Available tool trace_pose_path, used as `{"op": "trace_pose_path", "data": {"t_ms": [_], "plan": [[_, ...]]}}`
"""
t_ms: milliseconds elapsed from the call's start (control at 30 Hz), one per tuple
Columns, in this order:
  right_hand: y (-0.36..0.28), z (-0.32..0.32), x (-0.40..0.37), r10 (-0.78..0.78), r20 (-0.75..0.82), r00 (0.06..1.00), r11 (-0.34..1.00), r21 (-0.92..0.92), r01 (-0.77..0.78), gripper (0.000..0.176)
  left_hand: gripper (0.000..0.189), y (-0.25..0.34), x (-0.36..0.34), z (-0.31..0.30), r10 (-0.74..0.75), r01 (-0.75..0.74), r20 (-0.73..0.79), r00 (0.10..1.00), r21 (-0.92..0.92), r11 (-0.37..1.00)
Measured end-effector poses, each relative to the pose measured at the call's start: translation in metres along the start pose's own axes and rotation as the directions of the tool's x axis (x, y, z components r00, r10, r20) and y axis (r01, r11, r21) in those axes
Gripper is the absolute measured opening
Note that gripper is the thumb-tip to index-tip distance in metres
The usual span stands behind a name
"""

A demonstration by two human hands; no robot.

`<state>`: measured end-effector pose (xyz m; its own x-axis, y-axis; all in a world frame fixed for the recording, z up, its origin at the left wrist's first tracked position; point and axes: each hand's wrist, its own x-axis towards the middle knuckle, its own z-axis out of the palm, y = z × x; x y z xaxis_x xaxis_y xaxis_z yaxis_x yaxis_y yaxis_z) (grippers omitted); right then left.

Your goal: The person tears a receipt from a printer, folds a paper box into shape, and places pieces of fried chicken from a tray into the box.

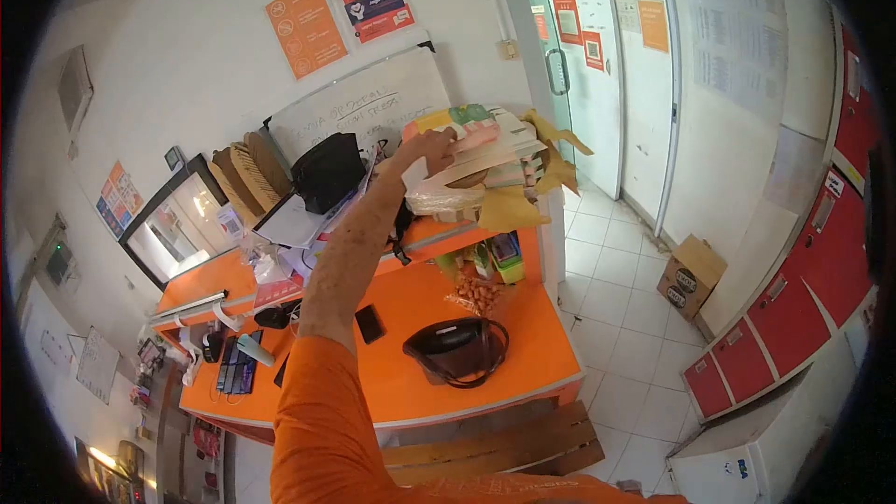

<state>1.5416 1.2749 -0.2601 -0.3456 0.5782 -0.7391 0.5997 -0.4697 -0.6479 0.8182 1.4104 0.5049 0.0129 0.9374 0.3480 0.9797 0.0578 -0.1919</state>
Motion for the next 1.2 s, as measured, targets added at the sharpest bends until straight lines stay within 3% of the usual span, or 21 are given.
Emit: {"op": "trace_pose_path", "data": {"t_ms": [67, 100, 133, 167, 200, 233, 267, 300, 433, 600, 667, 733, 767, 833, 867, 900, 967, 1000, 1100, 1133, 1200], "plan": [[0.029, 0.0, -0.016, -0.232, 0.048, 0.972, 0.909, -0.345, 0.234, 0.026, 0.035, -0.001, 0.008, 0.014, 0.021, -0.018, -0.019, 1.0, 0.116, 0.993], [0.04, 0.0, -0.022, -0.451, 0.144, 0.881, 0.639, -0.637, 0.431, 0.026, 0.034, -0.009, 0.016, 0.026, 0.02, -0.018, -0.013, 1.0, 0.175, 0.984], [0.05, 0.004, -0.027, -0.607, 0.221, 0.763, 0.362, -0.778, 0.514, 0.025, 0.033, -0.007, 0.018, 0.031, 0.018, -0.016, -0.007, 1.0, 0.232, 0.973], [0.061, 0.006, -0.033, -0.674, 0.215, 0.706, 0.303, -0.792, 0.53, 0.025, 0.029, -0.006, 0.015, 0.037, 0.037, -0.008, -0.119, 0.992, 0.231, 0.973], [0.071, 0.011, -0.027, -0.485, 0.191, 0.853, 0.708, -0.488, 0.511, 0.026, 0.027, 0.0, 0.013, 0.026, -0.007, 0.033, -0.101, 0.995, 0.26, 0.965], [0.082, 0.015, -0.02, -0.253, 0.153, 0.955, 0.945, 0.25, 0.21, 0.027, 0.026, 0.006, 0.011, 0.007, -0.051, 0.073, -0.082, 0.995, 0.288, 0.955], [0.093, 0.019, -0.013, -0.019, 0.109, 0.994, 0.765, 0.641, -0.055, 0.028, 0.025, 0.009, 0.009, -0.006, -0.096, 0.111, -0.063, 0.993, 0.316, 0.942], [0.068, 0.029, -0.031, 0.127, 0.018, 0.992, 0.842, 0.526, -0.117, 0.028, 0.026, 0.004, 0.007, -0.014, -0.14, 0.176, -0.16, 0.977, 0.241, 0.954], [0.045, 0.052, -0.06, 0.195, -0.034, 0.98, 0.909, 0.381, -0.167, 0.029, 0.032, -0.032, -0.02, -0.057, -0.304, 0.33, -0.501, 0.81, -0.037, 0.943], [0.038, 0.08, -0.075, 0.185, -0.018, 0.983, 0.934, 0.315, -0.17, 0.03, 0.042, -0.104, -0.087, -0.104, -0.435, 0.364, -0.796, 0.421, -0.291, 0.885], [0.033, 0.091, -0.078, 0.182, -0.01, 0.983, 0.941, 0.292, -0.171, 0.031, 0.036, -0.106, -0.143, -0.125, -0.72, 0.087, -0.594, 0.358, -0.747, 0.659], [0.031, 0.102, -0.081, 0.181, 0.004, 0.983, 0.943, 0.284, -0.175, 0.031, 0.034, -0.103, -0.198, -0.122, -0.788, -0.305, -0.546, 0.286, -0.831, 0.465], [0.03, 0.109, -0.082, 0.182, 0.011, 0.983, 0.943, 0.282, -0.177, 0.032, 0.035, -0.117, -0.235, -0.106, -0.808, -0.261, -0.511, 0.294, -0.856, 0.446], [0.031, 0.121, -0.082, 0.185, 0.027, 0.982, 0.941, 0.284, -0.185, 0.032, 0.041, -0.124, -0.306, -0.078, -0.893, -0.369, -0.333, 0.303, -0.905, 0.212], [0.033, 0.127, -0.082, 0.185, 0.033, 0.982, 0.94, 0.286, -0.187, 0.032, 0.045, -0.111, -0.346, -0.068, -0.926, -0.5, -0.176, 0.333, -0.866, -0.015], [0.035, 0.133, -0.081, 0.188, 0.041, 0.981, 0.938, 0.288, -0.191, 0.033, 0.046, -0.066, -0.376, -0.075, -0.9, -0.525, -0.06, 0.431, -0.829, -0.196], [0.039, 0.142, -0.08, 0.188, 0.048, 0.981, 0.932, 0.305, -0.194, 0.033, 0.048, -0.012, -0.444, -0.057, -0.879, -0.522, 0.02, 0.476, -0.798, -0.301], [0.044, 0.143, -0.077, 0.19, 0.053, 0.98, 0.922, 0.334, -0.197, 0.033, 0.047, 0.022, -0.465, -0.061, -0.924, -0.466, 0.174, 0.34, -0.822, -0.327], [0.063, 0.151, -0.05, 0.155, 0.101, 0.983, 0.858, 0.48, -0.185, 0.034, 0.049, 0.067, -0.563, 0.005, -0.895, -0.44, 0.346, 0.282, -0.782, -0.441], [0.073, 0.154, -0.039, 0.125, 0.101, 0.987, 0.848, 0.506, -0.159, 0.034, 0.049, 0.081, -0.606, 0.038, -0.873, -0.404, 0.321, 0.367, -0.79, -0.461], [0.084, 0.148, -0.015, -0.06, -0.013, 0.998, 0.915, 0.399, 0.06, 0.029, 0.049, 0.118, -0.653, 0.07, -0.827, -0.405, 0.496, 0.265, -0.721, -0.562]]}}
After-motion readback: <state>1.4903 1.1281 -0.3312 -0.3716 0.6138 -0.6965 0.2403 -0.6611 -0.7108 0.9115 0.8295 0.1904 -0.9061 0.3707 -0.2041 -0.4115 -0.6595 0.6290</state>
